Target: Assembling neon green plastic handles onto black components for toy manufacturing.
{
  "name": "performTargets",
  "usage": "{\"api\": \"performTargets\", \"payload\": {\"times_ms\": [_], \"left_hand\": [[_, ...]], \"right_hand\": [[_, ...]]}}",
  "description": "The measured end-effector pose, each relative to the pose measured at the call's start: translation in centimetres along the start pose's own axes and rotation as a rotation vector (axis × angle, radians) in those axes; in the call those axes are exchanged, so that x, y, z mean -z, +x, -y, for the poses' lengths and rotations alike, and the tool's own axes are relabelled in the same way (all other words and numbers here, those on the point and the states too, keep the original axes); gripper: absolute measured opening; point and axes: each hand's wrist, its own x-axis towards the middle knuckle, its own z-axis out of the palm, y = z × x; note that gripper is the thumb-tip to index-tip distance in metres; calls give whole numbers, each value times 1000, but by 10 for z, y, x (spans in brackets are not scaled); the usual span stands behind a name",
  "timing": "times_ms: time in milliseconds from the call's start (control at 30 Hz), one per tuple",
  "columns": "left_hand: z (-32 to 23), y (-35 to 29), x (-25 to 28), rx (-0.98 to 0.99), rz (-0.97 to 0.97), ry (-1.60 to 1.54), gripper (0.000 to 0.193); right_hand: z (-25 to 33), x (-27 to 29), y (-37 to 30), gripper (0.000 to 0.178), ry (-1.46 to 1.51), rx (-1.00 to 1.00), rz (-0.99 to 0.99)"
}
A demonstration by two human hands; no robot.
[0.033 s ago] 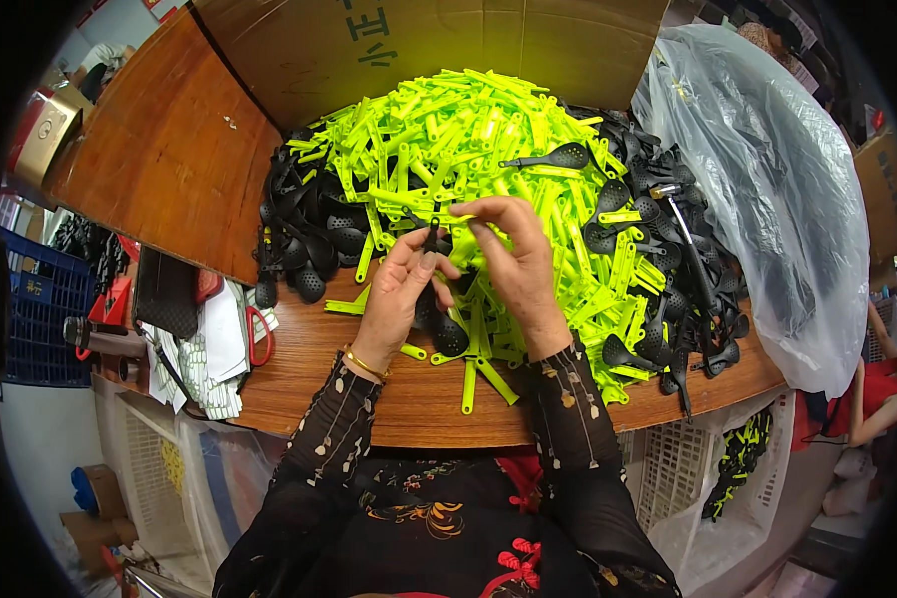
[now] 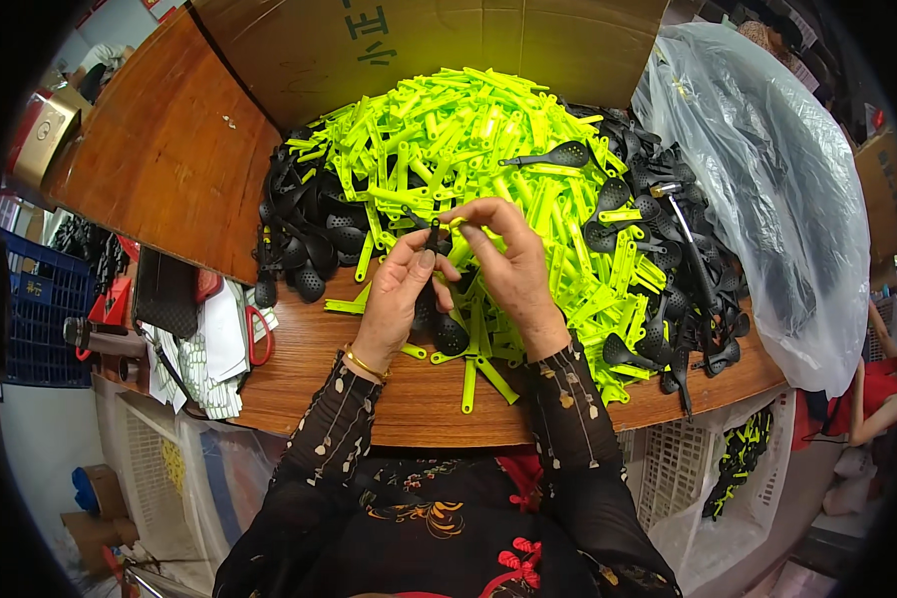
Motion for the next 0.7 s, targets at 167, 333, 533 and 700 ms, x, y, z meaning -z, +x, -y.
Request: {"api": "performTargets", "payload": {"times_ms": [167,333,533,700], "left_hand": [[-1,-1,-5,-68,-74,105,32],[-4,0,-11,-55,-72,63,31],[-7,-1,-7,-80,-60,64,33],[-1,-3,-11,-217,-83,327,43]], "right_hand": [[11,-1,0,33,479,-331,48],[10,-7,-4,32,620,-407,29],[2,0,-2,18,674,-410,8],[9,-4,-3,19,527,-377,-68]]}}
